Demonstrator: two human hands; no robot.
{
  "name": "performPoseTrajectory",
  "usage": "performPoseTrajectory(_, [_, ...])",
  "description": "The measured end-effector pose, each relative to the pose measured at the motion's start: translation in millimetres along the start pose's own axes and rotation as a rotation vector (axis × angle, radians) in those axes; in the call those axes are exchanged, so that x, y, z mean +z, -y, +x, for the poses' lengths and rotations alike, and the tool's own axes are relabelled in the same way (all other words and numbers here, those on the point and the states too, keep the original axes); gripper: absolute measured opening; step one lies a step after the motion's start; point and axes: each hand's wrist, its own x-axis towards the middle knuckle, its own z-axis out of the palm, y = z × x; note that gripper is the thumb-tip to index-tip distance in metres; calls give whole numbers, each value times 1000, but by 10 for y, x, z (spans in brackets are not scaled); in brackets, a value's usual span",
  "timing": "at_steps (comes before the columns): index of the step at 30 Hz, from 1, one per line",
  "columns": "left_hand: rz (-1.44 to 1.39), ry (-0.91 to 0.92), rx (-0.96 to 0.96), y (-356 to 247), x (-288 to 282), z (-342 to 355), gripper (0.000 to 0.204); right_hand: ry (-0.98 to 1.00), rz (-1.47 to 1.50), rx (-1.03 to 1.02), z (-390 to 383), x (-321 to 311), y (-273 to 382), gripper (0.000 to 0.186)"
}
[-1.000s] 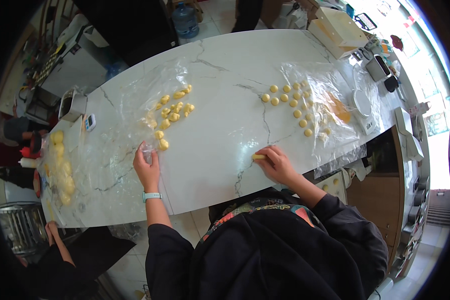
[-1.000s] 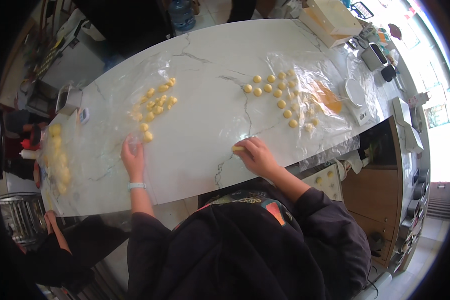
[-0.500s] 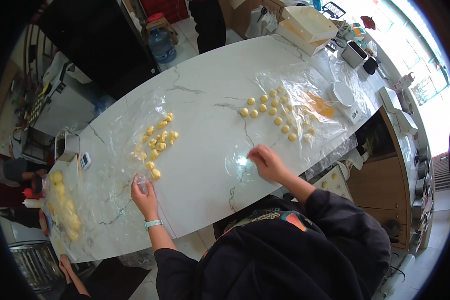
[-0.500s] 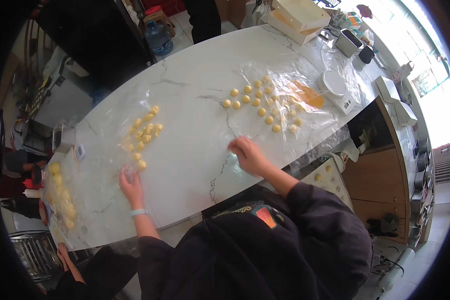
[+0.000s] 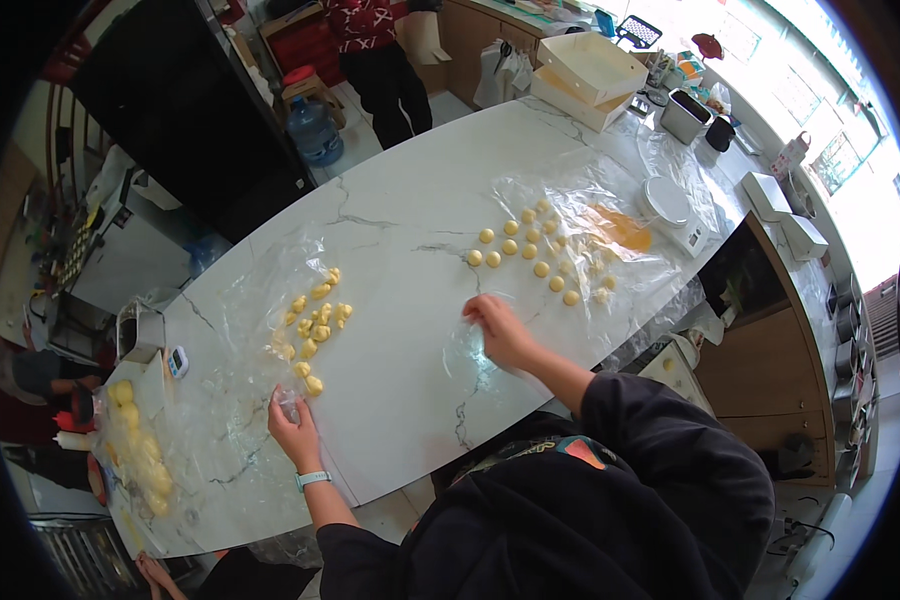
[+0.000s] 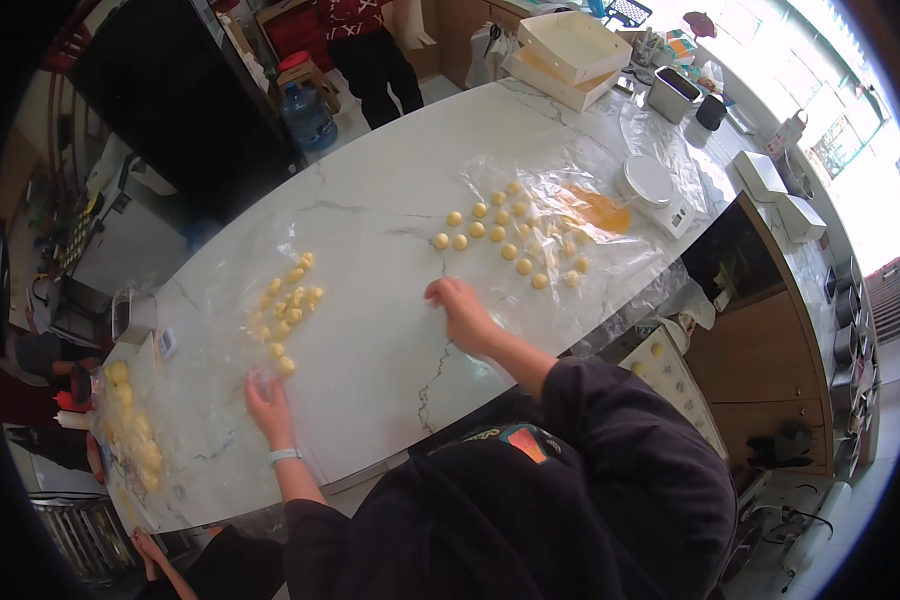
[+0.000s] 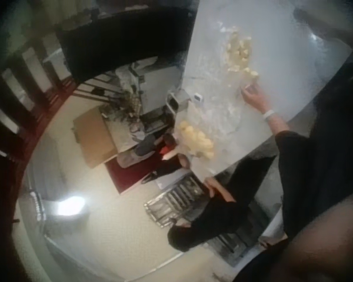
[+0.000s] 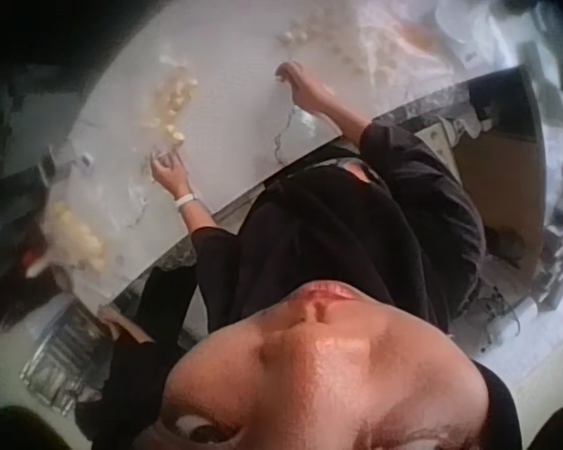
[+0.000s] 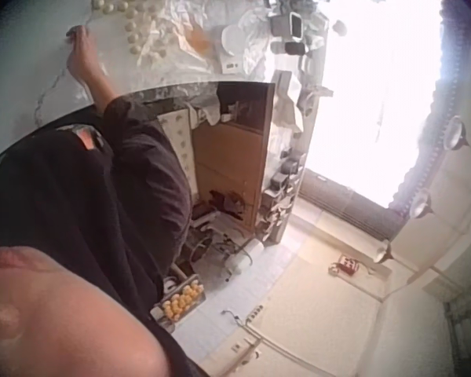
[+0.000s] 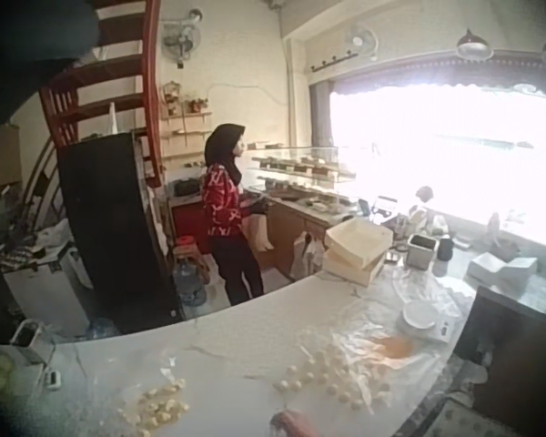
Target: The person shapes dough by hand into small spheres on a marble counter, then places each finished piece into a clear plastic bag.
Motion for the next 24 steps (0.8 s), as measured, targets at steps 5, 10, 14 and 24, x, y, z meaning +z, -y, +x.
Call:
performPoseTrajectory(5, [66, 24, -35, 44, -80, -27, 41, 259, 145, 67, -408, -79, 82, 21])
performPoseTrajectory(10, [6, 27, -34, -60, 6, 3, 41, 44, 100, 109, -96, -84, -18, 28])
performPoseTrajectory(14, [39, 19, -19, 0, -28, -25, 40, 316, 72, 11, -183, 94, 143, 30])
performPoseTrajectory(24, [22, 17, -16, 22, -18, -21, 40, 51, 41, 69, -43, 89, 59, 32])
